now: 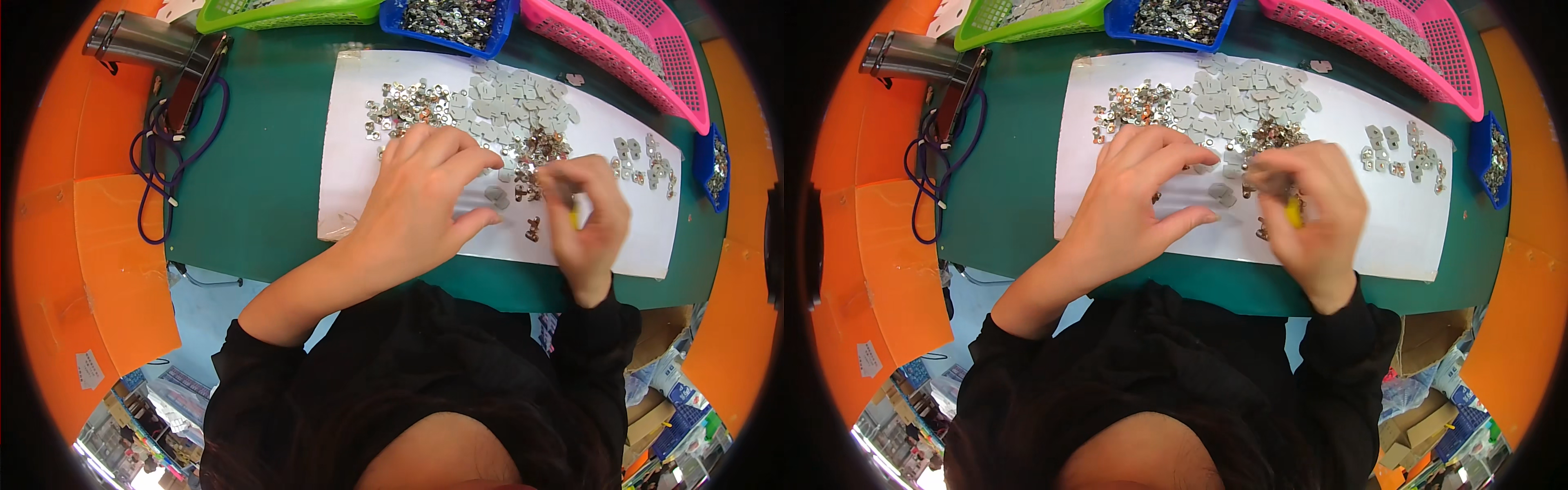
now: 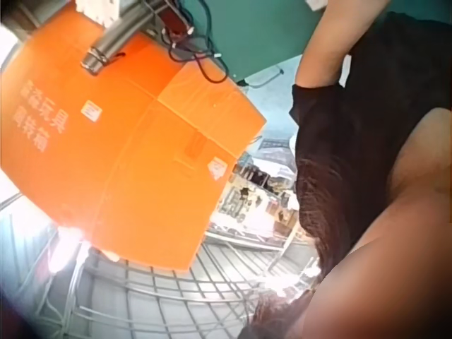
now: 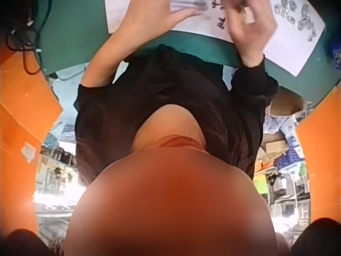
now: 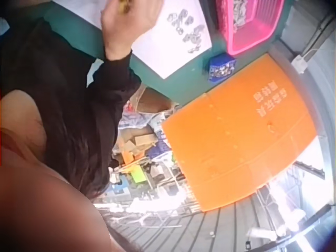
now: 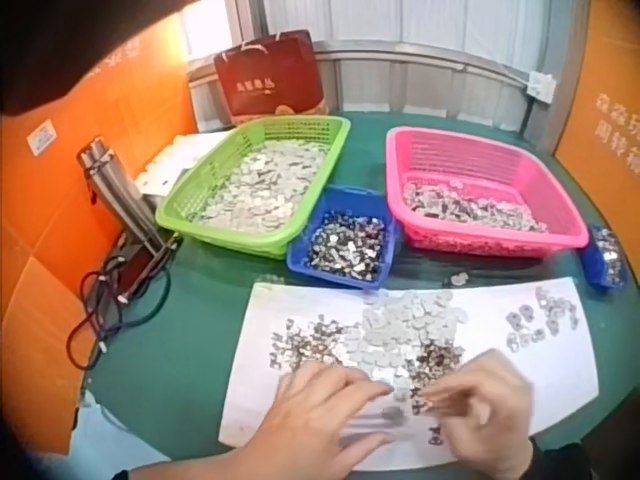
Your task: Assembling small metal components using pliers at a factory workbench.
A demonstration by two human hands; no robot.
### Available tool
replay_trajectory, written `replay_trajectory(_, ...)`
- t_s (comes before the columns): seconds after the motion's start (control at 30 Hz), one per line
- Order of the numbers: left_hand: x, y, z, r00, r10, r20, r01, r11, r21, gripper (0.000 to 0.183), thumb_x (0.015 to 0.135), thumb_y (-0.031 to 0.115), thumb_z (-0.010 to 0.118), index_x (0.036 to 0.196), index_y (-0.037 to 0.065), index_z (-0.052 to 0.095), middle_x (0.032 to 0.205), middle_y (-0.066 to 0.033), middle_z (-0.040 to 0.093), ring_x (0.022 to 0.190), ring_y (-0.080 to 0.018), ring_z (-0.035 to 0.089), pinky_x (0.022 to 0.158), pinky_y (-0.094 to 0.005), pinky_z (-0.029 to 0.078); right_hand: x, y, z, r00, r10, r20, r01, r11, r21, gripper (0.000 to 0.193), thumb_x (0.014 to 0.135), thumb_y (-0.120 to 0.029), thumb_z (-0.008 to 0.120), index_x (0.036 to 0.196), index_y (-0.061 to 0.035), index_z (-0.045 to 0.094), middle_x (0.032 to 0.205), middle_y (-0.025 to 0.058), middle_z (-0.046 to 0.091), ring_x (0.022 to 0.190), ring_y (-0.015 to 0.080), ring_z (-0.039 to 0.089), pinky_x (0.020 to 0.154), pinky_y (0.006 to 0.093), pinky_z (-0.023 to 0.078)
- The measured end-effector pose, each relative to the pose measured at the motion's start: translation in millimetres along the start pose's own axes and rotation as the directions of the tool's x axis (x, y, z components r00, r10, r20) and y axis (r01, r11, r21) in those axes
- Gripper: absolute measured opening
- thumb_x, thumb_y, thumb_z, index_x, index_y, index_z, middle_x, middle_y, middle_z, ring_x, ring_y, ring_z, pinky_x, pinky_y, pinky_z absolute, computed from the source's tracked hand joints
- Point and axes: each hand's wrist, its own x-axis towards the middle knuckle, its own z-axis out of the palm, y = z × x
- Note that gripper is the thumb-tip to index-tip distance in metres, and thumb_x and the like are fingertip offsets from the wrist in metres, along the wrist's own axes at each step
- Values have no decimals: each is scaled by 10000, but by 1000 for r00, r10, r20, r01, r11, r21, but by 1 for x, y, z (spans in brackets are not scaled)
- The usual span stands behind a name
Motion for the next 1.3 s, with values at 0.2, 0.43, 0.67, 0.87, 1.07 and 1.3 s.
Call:
replay_trajectory(0.2, 4, -1, 14, 992, 103, 77, -115, 977, 178, 339, 689, 136, 795, 978, 72, 632, 1004, -61, 549, 979, -270, 490, 836, -393, 359, -11, 6, -42, 988, 116, 101, -117, 993, 4, 168, 755, 31, 655, 921, 4, 658, 838, 58, 609, 736, 140, 511, 662, 254, 394)
replay_trajectory(0.43, 4, 1, 21, 990, 100, 97, -120, 965, 234, 245, 708, 107, 764, 879, 76, 591, 956, -50, 534, 934, -261, 482, 823, -393, 355, -38, 15, -27, 971, -33, 236, 94, 963, -252, 314, 579, -4, 745, 874, -97, 687, 771, 42, 573, 737, 239, 517, 677, 330, 388)
replay_trajectory(0.67, -2, 9, -4, 988, -149, 40, 153, 976, -152, 101, 801, 38, 728, 874, 22, 660, 840, -63, 611, 762, -170, 598, 669, -275, 471, -35, 22, -28, 1000, 6, 14, -4, 991, -136, 257, 662, 47, 721, 898, -32, 662, 789, 64, 572, 737, 188, 502, 631, 284, 371)
replay_trajectory(0.87, -16, 1, -10, 896, -327, 299, 438, 543, -717, 188, 856, -23, 677, 1040, -1, 705, 892, -24, 636, 794, -82, 592, 704, -219, 482, -36, 24, -25, 986, 124, 108, -119, 992, -51, 191, 719, 36, 721, 883, -21, 643, 791, 62, 578, 718, 177, 494, 639, 285, 370)
replay_trajectory(1.07, -21, -1, -7, 855, -398, 334, 489, 399, -776, 270, 839, -47, 686, 1106, -4, 679, 914, -30, 636, 807, -77, 602, 702, -206, 485, -33, 16, -15, 989, -25, 149, 70, 949, -306, 258, 631, 32, 735, 858, -66, 663, 766, 48, 571, 727, 233, 507, 672, 328, 381)
replay_trajectory(1.3, -17, 3, -5, 854, -398, 334, 481, 363, -798, 265, 823, -60, 702, 1073, -10, 633, 884, -37, 650, 795, -72, 622, 693, -192, 493, -24, 2, -13, 997, 51, 50, -50, 999, -8, 190, 687, 54, 703, 852, -24, 648, 779, 62, 572, 719, 178, 525, 636, 270, 385)
